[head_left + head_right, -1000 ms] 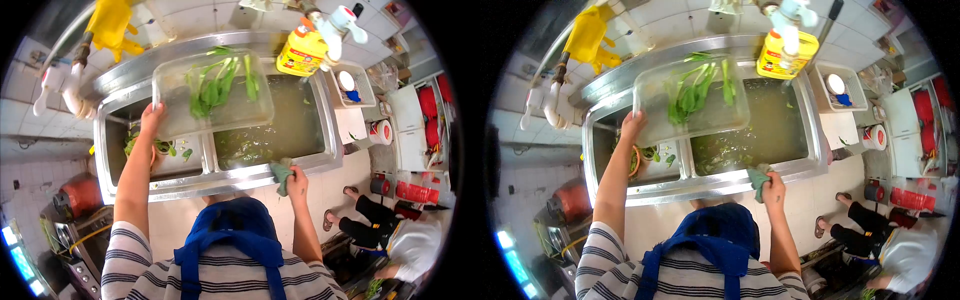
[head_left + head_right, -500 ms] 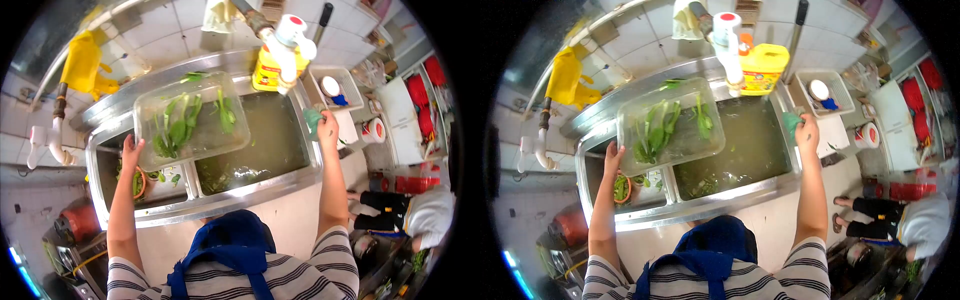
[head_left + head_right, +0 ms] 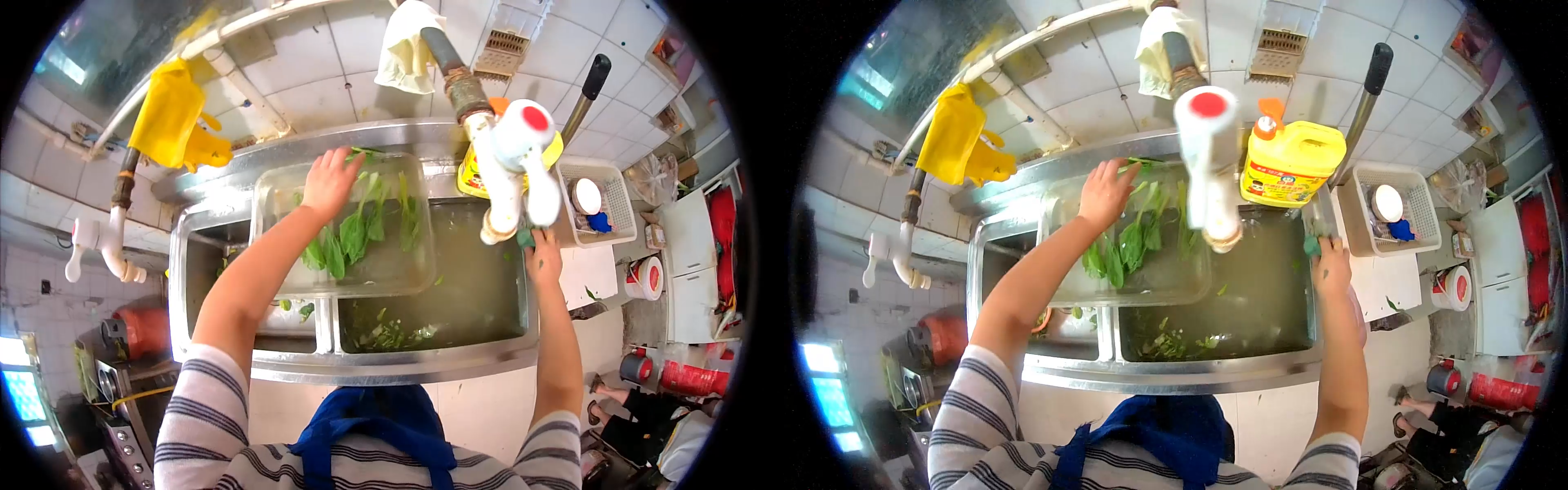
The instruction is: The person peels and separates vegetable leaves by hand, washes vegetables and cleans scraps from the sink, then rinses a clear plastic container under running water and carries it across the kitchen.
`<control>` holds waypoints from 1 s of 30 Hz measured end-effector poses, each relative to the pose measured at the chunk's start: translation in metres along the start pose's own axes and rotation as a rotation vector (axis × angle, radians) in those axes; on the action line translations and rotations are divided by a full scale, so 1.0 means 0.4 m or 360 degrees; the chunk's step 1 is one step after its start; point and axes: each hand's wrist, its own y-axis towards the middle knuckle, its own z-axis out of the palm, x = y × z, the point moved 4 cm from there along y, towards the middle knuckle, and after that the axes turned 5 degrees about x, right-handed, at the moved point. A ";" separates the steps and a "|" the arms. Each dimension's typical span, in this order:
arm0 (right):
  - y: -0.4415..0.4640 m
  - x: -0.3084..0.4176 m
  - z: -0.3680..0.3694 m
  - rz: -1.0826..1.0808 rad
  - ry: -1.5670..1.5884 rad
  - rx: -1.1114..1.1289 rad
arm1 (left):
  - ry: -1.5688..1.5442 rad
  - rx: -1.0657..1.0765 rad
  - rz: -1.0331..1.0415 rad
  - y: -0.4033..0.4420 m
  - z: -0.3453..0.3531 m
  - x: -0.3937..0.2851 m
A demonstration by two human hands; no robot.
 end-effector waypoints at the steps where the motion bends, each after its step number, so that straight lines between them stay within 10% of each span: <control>1: -0.024 -0.009 -0.001 0.0008 0.0001 -0.0006 | -0.0001 -0.0005 0.0009 0.028 0.021 0.009; 19: -0.089 -0.050 -0.058 0.0041 0.0249 -0.0145 | -0.0115 -0.0079 0.0218 -0.033 -0.022 0.056; 30: 0.086 -0.033 0.010 -0.0288 0.0059 0.0012 | -0.0698 0.0554 -0.0165 -0.261 -0.115 -0.033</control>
